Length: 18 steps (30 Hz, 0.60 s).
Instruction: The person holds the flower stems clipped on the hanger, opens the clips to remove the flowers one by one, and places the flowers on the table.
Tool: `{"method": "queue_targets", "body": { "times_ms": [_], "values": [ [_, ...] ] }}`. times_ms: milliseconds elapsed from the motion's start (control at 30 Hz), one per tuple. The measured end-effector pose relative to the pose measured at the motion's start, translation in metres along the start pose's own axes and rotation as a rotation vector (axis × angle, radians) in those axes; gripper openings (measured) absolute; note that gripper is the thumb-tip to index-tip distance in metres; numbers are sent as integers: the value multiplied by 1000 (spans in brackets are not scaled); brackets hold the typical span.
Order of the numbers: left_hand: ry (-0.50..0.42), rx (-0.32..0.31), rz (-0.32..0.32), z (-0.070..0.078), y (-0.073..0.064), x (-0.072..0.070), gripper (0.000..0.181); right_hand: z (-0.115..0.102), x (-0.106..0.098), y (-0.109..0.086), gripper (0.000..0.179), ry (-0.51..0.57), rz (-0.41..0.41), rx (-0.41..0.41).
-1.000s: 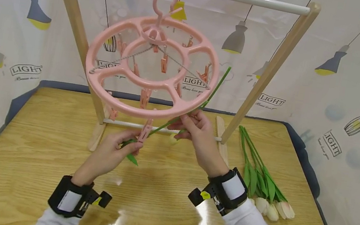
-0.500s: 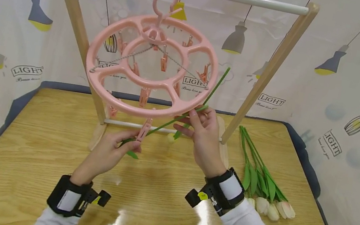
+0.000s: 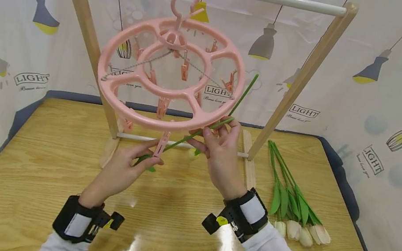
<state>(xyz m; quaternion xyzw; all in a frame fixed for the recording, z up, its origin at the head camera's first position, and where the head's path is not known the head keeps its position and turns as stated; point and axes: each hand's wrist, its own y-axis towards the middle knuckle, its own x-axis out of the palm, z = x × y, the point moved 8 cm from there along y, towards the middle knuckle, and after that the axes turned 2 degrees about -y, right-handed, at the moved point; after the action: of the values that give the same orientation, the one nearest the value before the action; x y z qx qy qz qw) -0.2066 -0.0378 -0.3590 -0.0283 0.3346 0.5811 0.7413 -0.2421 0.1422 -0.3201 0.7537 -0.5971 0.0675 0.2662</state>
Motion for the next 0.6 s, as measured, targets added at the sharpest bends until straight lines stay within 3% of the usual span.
{"method": "queue_targets", "body": {
  "times_ms": [300,433,600],
  "values": [
    [76,100,83,21,8,-2,47,2,0,-2,32,52,-17,-25],
    [-5,151,128,28,11,-2,41,2,3,-6,38,53,-48,-28],
    [-82,196,152,35,16,-2,14,3,5,-7,46,9,-48,-33]
  ]
}}
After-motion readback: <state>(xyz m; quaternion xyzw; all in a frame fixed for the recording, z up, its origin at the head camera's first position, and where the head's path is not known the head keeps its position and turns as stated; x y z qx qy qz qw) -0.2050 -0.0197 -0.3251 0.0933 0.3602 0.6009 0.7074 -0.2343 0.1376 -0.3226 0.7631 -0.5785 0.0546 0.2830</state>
